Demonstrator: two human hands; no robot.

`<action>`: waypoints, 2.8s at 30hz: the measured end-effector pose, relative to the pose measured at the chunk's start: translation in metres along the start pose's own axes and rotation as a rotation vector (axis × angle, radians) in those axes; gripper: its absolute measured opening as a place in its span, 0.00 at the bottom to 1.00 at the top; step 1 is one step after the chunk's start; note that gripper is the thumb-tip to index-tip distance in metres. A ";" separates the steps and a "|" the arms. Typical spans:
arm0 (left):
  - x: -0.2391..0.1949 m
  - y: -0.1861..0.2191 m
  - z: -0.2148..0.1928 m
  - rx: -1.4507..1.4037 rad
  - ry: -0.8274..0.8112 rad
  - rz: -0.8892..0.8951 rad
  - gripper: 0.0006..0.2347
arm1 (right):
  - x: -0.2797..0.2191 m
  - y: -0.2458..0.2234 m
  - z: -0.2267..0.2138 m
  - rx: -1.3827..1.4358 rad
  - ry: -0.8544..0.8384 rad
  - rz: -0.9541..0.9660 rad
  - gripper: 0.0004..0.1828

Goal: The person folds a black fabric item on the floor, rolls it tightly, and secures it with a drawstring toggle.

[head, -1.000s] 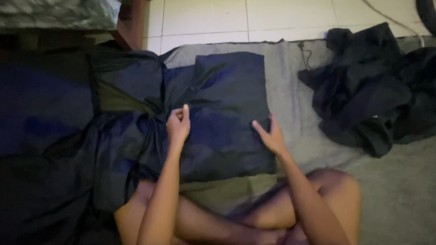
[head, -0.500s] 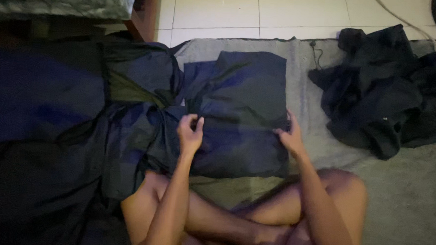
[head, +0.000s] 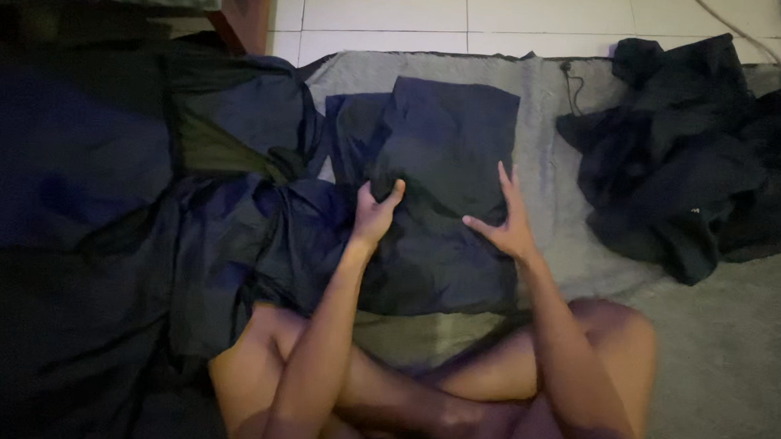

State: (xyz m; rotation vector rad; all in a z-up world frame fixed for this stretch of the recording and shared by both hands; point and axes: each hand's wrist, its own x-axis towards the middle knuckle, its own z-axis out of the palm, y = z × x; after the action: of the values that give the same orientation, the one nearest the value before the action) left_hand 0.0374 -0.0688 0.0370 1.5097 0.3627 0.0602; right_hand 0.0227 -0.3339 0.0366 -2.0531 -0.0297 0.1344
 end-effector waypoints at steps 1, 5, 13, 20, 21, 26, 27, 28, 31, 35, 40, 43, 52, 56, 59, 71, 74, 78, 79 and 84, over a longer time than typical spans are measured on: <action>0.000 0.004 -0.003 0.001 0.004 0.003 0.17 | -0.002 -0.003 0.000 0.002 -0.002 -0.004 0.67; 0.007 0.007 -0.031 0.227 -0.046 0.127 0.17 | -0.002 -0.014 -0.004 0.083 0.076 -0.031 0.50; 0.013 0.005 -0.042 0.632 0.363 0.051 0.46 | 0.017 -0.019 -0.005 0.182 0.140 0.014 0.48; 0.005 0.020 -0.018 0.603 0.239 0.356 0.43 | 0.037 -0.037 0.011 -0.154 0.052 -0.017 0.61; 0.004 0.021 -0.015 0.615 0.194 0.330 0.34 | 0.038 -0.038 0.014 -0.318 0.031 -0.053 0.63; 0.019 0.021 -0.021 -0.034 -0.072 0.214 0.17 | 0.021 -0.025 0.003 -0.199 -0.023 -0.221 0.49; 0.020 0.020 -0.023 -0.122 -0.097 0.191 0.19 | 0.015 -0.021 -0.001 -0.160 -0.037 -0.221 0.47; 0.024 0.016 -0.027 -0.120 -0.096 0.191 0.19 | 0.015 -0.022 -0.001 -0.157 -0.038 -0.221 0.47; 0.026 0.001 -0.035 0.177 0.022 0.194 0.24 | 0.008 -0.016 -0.002 -0.154 -0.130 -0.097 0.49; 0.008 0.005 -0.049 0.539 0.147 0.163 0.27 | 0.001 -0.006 0.008 -0.247 -0.134 -0.039 0.58; -0.015 -0.007 -0.063 0.894 0.006 -0.200 0.48 | -0.001 -0.015 0.011 -0.139 0.027 0.038 0.52; -0.026 -0.022 -0.047 0.950 -0.067 -0.081 0.47 | 0.001 -0.031 0.012 0.065 0.069 0.232 0.59; -0.018 -0.012 -0.029 0.268 0.079 0.222 0.25 | 0.004 -0.016 -0.005 0.168 0.220 0.221 0.45; -0.010 -0.018 -0.028 0.478 0.020 0.078 0.21 | -0.001 -0.015 -0.004 -0.202 0.149 0.127 0.52; -0.030 -0.007 -0.028 0.555 0.141 0.314 0.27 | -0.022 -0.032 -0.005 -0.320 0.180 -0.007 0.50; -0.034 0.002 0.016 1.031 0.125 0.491 0.29 | -0.022 0.036 -0.006 0.064 0.086 0.474 0.61; -0.011 0.031 0.063 1.004 0.113 0.750 0.20 | -0.029 0.045 -0.001 0.066 0.043 0.521 0.63; 0.036 0.091 0.138 1.022 0.006 0.822 0.19 | -0.028 0.032 0.001 -0.045 0.091 0.742 0.61; 0.054 0.093 0.155 1.009 0.005 0.824 0.19 | -0.032 0.031 0.003 -0.054 0.100 0.742 0.61; 0.123 0.098 0.217 1.275 -0.221 0.627 0.37 | -0.043 0.010 0.015 0.099 0.179 0.614 0.54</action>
State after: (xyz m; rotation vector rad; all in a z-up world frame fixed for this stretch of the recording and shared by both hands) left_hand 0.2302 -0.2387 0.1128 2.8156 -0.3699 0.1746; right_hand -0.0224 -0.3287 0.0245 -1.9080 0.7073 0.3222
